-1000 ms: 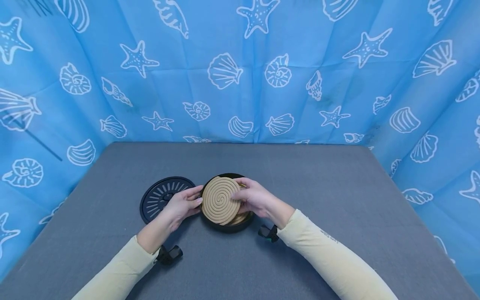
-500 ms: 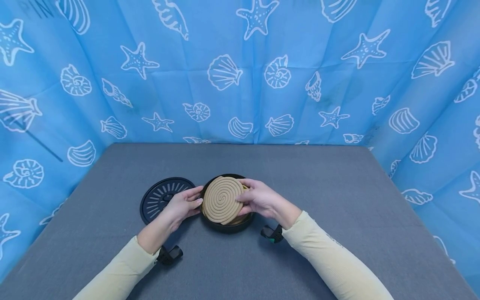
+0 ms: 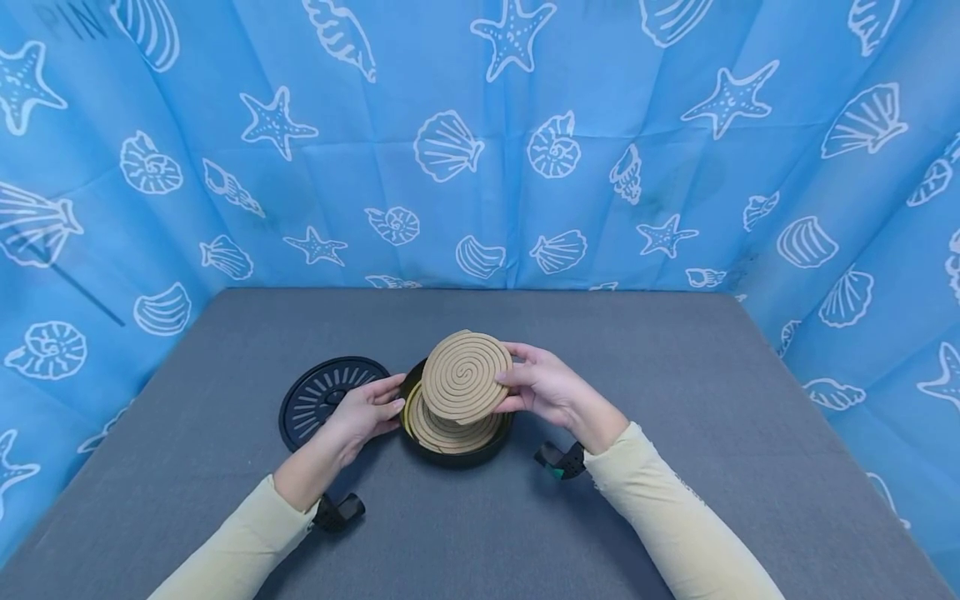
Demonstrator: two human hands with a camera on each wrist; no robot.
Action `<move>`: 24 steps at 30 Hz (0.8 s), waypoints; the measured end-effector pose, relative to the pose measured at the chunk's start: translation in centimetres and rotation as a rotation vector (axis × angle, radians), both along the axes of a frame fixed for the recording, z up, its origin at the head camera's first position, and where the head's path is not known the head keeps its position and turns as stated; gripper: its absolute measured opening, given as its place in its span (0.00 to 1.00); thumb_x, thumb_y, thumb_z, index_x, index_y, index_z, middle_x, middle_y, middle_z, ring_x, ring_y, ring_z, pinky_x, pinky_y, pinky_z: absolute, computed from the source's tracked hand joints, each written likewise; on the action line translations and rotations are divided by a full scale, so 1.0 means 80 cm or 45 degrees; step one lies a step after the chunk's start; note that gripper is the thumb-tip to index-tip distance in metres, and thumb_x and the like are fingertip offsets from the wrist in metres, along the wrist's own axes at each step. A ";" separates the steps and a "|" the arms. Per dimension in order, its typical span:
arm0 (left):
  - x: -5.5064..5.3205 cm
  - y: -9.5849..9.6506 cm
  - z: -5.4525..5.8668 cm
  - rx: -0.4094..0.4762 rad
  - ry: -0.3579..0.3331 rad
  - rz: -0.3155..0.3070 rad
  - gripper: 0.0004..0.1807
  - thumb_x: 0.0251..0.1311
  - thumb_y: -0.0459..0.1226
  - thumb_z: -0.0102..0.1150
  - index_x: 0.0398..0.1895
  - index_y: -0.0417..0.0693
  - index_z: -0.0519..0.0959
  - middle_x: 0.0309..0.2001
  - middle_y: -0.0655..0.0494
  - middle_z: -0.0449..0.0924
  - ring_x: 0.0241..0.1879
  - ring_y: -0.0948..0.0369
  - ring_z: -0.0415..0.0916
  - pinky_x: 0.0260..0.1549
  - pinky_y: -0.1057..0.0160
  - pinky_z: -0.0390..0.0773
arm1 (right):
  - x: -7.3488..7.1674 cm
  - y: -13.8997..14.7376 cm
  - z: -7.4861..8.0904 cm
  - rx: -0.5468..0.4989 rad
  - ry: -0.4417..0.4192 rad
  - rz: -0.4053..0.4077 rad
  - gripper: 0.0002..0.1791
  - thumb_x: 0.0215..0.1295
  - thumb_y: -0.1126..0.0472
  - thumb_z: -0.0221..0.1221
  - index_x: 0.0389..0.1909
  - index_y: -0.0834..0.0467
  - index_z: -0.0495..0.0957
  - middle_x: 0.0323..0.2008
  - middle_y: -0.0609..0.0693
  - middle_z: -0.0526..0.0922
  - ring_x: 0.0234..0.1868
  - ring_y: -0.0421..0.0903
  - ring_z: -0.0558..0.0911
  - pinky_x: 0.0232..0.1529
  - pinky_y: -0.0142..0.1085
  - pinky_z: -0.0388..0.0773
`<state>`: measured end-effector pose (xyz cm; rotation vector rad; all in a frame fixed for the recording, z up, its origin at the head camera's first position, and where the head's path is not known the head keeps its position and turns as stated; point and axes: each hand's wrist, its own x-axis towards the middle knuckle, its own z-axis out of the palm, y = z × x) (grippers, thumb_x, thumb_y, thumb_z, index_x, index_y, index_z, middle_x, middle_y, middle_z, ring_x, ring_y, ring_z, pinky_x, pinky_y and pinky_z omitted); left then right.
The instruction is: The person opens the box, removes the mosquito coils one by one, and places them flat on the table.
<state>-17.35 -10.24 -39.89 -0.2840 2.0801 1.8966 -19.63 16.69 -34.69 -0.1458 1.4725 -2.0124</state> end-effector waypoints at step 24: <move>-0.002 0.001 -0.001 -0.012 -0.007 0.023 0.25 0.70 0.29 0.50 0.69 0.46 0.68 0.68 0.45 0.66 0.63 0.51 0.69 0.55 0.51 0.76 | -0.011 0.041 0.025 -0.218 -0.039 -0.252 0.39 0.74 0.73 0.42 0.77 0.57 0.33 0.53 0.56 0.73 0.47 0.49 0.83 0.46 0.41 0.83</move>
